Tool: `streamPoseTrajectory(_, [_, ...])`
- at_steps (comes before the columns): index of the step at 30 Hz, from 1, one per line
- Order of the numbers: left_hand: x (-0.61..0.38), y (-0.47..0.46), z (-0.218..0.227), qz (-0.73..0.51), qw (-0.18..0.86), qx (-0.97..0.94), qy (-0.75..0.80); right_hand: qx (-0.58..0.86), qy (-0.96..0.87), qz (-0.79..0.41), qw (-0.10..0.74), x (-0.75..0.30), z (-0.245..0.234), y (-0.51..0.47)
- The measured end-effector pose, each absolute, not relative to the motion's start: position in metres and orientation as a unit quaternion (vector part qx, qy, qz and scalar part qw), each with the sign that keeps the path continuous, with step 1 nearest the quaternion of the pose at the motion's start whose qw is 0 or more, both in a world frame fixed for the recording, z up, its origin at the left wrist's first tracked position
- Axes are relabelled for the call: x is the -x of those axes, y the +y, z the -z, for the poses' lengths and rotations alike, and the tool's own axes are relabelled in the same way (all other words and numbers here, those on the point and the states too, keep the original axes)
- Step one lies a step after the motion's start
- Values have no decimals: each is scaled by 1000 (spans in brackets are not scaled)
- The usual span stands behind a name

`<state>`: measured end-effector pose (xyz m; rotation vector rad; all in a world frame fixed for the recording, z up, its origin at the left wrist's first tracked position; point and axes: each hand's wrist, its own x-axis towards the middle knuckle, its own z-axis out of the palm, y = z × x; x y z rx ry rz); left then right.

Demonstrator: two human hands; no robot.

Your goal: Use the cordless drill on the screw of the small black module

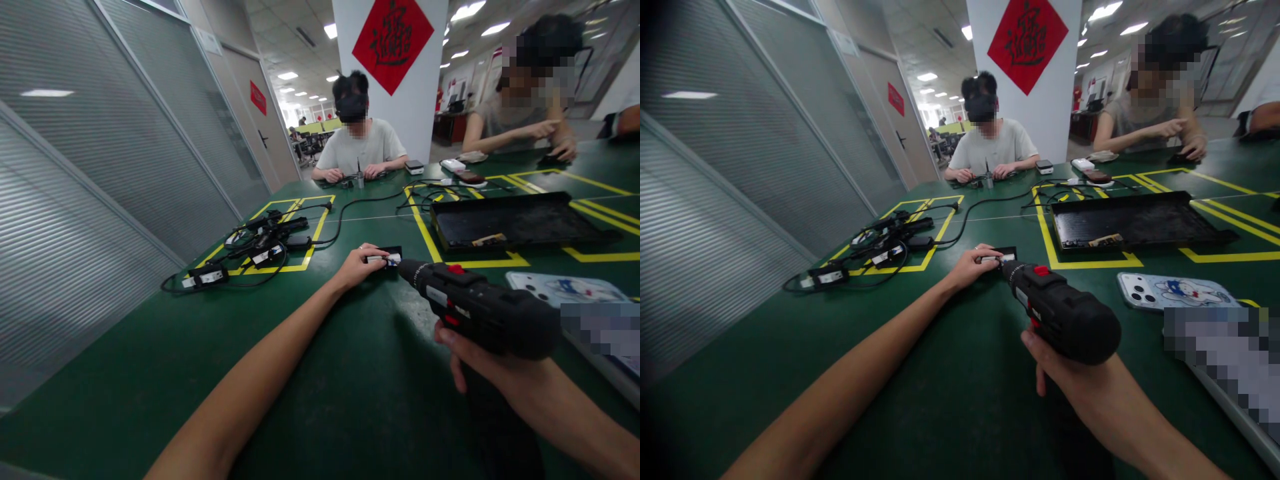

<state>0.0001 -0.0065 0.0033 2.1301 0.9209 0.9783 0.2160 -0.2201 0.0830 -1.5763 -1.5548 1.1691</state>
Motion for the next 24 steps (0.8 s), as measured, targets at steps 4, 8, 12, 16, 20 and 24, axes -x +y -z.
streamPoseTrajectory(4, [1, -6, -3, -366, 308, -805, 349, 571, -579, -456, 361, -213, -93, -221])
streamPoseTrajectory(8, [1, -6, -4, -364, 310, -805, 351, 573, -572, -448, 378, -211, -98, -224])
streamPoseTrajectory(12, [1, -7, -4, -366, 312, -804, 349, 581, -560, -443, 390, -209, -98, -225])
streamPoseTrajectory(16, [0, -8, -5, -366, 312, -803, 351, 578, -575, -447, 369, -210, -98, -225])
streamPoseTrajectory(20, [-1, -9, -5, -367, 307, -802, 359, 584, -588, -425, 365, -210, -97, -225])
streamPoseTrajectory(24, [-1, -8, -5, -370, 303, -802, 357, 590, -587, -416, 365, -209, -95, -226])
